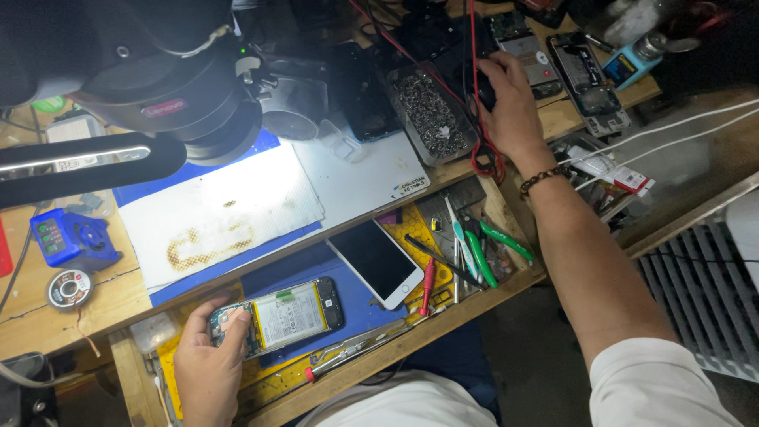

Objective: The person holds a mobile phone internal frame and uses a small screwdriver to manipulate the components on the circuit board.

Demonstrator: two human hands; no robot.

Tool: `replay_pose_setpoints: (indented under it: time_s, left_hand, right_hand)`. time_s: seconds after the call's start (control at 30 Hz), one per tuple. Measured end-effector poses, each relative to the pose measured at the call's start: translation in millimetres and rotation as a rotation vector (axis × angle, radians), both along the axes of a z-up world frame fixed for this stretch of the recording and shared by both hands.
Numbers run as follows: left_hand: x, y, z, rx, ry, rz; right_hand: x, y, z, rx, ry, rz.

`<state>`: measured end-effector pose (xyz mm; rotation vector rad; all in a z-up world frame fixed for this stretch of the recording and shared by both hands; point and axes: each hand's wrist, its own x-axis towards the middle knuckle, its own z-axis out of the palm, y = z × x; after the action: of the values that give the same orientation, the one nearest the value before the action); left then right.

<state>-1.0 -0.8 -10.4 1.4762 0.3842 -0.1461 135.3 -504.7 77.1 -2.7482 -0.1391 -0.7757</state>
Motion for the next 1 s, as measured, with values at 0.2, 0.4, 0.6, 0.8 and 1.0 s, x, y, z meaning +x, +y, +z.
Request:
replay_pose_setpoints:
  time_s: [0.2, 0.4, 0.6, 0.8, 1.0]
  left_hand:
    - [1.6, 3.3, -9.3, 0.093, 0.028, -0.02]
    - [4.4, 4.8, -20.1, 0.147, 0.048, -0.004]
    - [4.7, 10.9, -40.5, 0.092, 0.016, 0.016]
    - [6.4, 15.7, -50.7, 0.13, 0.03, 0.009]
    - [7.1, 15.0, -49.1, 0.155, 0.014, 0.004]
  right_hand:
    - [1.6, -2.2, -1.4, -0.004, 0.004, 0.001]
    - [3.9, -2.7, -2.0, -0.014, 0.013, -0.03]
    - [2.6, 0.3, 2.0, -0.01, 0.007, -0.029]
    - [-0.3, 4.5, 8.5, 0.067, 0.042, -0.018]
    - [0.7, 4.1, 7.0, 0.085, 0.009, 0.022]
